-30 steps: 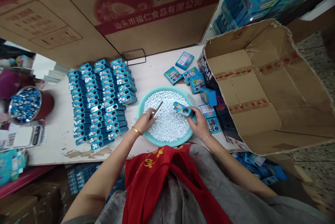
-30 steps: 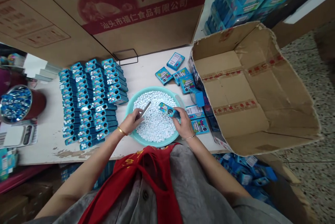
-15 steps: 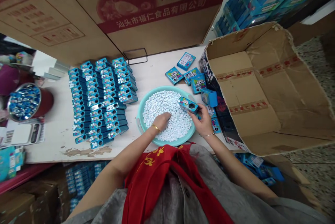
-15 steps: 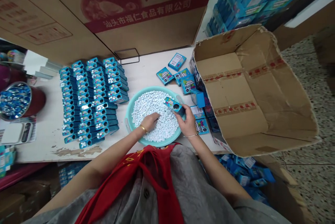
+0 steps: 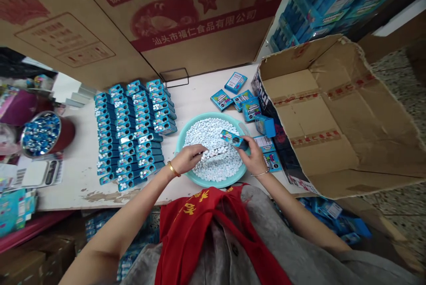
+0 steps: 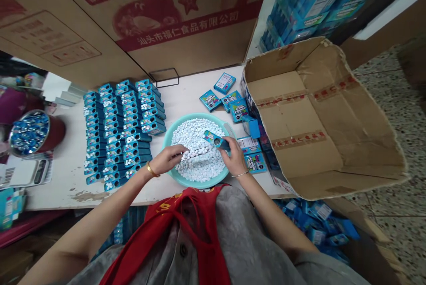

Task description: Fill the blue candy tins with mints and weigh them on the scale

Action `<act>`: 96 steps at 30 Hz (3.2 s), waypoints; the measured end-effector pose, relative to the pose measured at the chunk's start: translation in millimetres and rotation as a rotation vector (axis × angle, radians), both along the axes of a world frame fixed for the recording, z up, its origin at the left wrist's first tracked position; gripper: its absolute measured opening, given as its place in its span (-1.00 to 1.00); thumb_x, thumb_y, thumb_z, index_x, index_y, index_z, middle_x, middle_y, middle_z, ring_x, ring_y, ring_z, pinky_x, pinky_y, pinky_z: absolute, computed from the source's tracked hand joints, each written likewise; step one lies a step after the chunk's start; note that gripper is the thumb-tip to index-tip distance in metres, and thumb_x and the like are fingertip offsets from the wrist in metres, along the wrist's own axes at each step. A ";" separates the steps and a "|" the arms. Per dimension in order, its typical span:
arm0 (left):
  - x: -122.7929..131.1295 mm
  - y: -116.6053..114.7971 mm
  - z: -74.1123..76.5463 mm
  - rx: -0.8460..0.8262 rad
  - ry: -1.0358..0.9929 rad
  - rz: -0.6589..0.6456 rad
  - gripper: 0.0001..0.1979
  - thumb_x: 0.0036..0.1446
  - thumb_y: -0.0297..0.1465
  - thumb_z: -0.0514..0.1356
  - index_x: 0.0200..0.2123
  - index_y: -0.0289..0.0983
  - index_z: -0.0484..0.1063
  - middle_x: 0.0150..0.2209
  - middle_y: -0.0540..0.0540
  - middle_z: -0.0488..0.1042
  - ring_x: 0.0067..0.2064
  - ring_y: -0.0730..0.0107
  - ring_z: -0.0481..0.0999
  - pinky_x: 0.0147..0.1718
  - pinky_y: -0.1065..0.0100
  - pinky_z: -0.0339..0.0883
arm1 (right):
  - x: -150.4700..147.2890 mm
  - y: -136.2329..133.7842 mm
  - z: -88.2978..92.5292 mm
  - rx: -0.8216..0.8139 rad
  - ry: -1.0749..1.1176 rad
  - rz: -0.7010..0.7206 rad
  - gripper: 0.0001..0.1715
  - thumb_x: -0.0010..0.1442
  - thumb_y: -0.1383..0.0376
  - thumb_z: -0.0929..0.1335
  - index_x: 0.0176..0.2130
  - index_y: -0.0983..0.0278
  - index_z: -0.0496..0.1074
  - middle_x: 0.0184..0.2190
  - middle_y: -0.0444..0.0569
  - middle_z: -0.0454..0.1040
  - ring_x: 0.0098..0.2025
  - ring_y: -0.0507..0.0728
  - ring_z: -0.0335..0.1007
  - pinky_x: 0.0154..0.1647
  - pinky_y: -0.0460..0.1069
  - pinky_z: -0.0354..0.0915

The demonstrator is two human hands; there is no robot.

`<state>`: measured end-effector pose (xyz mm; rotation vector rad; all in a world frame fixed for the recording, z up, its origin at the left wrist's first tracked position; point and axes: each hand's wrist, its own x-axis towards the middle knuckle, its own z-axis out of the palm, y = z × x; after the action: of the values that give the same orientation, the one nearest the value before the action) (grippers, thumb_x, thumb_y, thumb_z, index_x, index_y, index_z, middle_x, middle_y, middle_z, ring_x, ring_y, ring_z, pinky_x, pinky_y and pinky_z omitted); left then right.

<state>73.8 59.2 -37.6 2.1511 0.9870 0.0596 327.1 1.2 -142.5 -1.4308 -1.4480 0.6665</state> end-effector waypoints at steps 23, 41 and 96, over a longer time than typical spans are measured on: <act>35.6 -3.6 85.0 0.335 0.423 -0.068 -0.56 0.10 -0.11 0.22 -0.05 -0.25 0.31 -0.10 -0.17 0.38 -0.17 0.18 0.48 -0.25 0.24 0.37 | -33.8 -13.5 0.4 0.058 0.078 0.182 -0.55 0.20 0.33 0.28 0.10 0.19 0.26 0.00 0.08 0.43 0.06 0.22 0.36 0.09 0.18 0.31; -101.5 21.6 37.8 0.556 0.234 0.535 -0.78 0.11 -0.25 0.22 -0.29 -0.28 0.34 -0.38 -0.04 0.30 -0.35 0.35 0.32 -0.35 0.36 0.22 | 57.2 95.3 12.6 -0.467 -1.146 0.015 -0.59 0.20 0.44 0.14 -0.07 0.49 0.42 -0.20 0.42 0.47 -0.10 0.39 0.29 -0.17 0.20 0.08; -12.6 -7.5 5.6 0.160 0.048 0.009 -0.70 0.28 -0.32 0.02 0.03 -0.27 0.28 -0.12 -0.18 0.47 -0.12 0.28 0.48 -0.10 0.26 0.35 | 11.4 -16.2 27.7 -0.125 0.018 0.007 -0.62 0.12 0.23 0.36 -0.04 0.21 0.35 -0.10 0.06 0.46 -0.03 0.24 0.38 0.04 0.17 0.31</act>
<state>61.2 51.6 -32.0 2.3026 1.0512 0.0943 338.5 -14.9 -114.8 -1.5127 -1.4182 0.7843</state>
